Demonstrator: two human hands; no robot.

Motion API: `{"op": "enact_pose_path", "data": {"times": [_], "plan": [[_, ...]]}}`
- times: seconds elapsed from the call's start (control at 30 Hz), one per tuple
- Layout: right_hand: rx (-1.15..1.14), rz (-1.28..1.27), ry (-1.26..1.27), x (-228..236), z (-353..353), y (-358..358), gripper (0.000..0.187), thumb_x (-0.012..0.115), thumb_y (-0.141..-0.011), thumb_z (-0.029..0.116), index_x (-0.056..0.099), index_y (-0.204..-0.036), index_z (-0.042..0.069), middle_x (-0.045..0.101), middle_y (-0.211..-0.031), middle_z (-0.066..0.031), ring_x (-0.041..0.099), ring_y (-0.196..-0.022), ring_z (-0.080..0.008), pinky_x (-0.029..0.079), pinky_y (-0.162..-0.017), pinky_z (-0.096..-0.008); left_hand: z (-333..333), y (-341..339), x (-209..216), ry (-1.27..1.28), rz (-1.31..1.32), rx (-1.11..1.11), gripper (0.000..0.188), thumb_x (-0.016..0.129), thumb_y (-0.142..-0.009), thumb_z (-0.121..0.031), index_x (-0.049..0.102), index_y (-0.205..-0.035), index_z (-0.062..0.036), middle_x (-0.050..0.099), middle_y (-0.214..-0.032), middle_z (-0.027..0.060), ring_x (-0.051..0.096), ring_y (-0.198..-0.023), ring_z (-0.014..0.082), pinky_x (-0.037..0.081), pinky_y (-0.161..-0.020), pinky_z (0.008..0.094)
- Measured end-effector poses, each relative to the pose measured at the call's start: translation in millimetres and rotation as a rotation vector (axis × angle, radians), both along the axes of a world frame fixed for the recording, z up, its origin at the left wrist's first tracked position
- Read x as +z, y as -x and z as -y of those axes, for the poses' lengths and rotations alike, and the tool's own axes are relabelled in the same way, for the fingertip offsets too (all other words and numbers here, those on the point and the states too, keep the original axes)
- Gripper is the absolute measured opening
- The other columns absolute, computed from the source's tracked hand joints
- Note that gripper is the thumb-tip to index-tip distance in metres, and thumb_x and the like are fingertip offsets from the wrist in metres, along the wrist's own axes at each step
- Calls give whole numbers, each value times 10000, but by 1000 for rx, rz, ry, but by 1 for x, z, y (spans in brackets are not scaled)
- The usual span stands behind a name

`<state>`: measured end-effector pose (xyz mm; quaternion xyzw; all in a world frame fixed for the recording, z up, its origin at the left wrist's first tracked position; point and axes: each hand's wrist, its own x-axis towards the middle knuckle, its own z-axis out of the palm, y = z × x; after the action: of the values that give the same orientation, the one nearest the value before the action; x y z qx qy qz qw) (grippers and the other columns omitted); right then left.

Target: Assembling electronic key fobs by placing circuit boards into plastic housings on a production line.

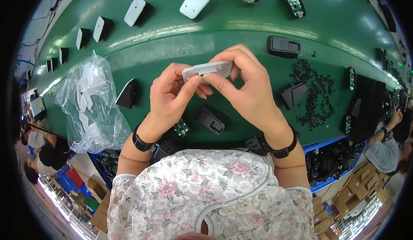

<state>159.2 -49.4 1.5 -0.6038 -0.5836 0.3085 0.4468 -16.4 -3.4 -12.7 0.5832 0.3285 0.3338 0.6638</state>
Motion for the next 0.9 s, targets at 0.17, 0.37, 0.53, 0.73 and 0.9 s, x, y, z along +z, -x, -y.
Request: {"op": "enact_pose_path", "data": {"times": [0.17,0.37,0.53,0.73,0.9], "plan": [[46,-81,250,12,1,0,146,717,-780,61,592,-850,30,545,-743,26,415,-577,-28,312,-497,-181,1,3,7,70,-48,-37,109,565,-920,-52,555,-980,38,660,-840,94,654,-708,135,533,-611,243],[57,-25,149,-1,-7,3,174,734,-774,73,588,-855,23,557,-691,29,456,-564,-35,364,-502,-190,-6,7,2,158,-9,-42,127,472,-952,-23,508,-1050,49,659,-842,117,647,-663,149,529,-576,254],[95,17,209,-6,-36,-7,194,710,-806,105,597,-940,20,579,-784,-11,494,-654,-65,411,-567,-218,-22,19,-6,199,-170,86,65,425,-958,-9,456,-1001,28,632,-778,132,604,-561,152,481,-490,274],[-234,715,-129,-2,-118,-63,316,639,-842,305,619,-1066,83,597,-977,-113,567,-884,-220,475,-741,-345,-50,23,-20,-367,-580,-1,108,530,-890,-54,582,-978,-88,609,-758,116,588,-586,264,465,-528,365],[-25,933,280,9,-157,-72,390,639,-819,416,646,-1062,111,622,-990,-176,597,-973,-343,487,-825,-422,-50,16,-19,-582,-651,37,108,611,-845,-132,632,-950,-117,545,-827,121,590,-687,344,485,-601,406]]}}
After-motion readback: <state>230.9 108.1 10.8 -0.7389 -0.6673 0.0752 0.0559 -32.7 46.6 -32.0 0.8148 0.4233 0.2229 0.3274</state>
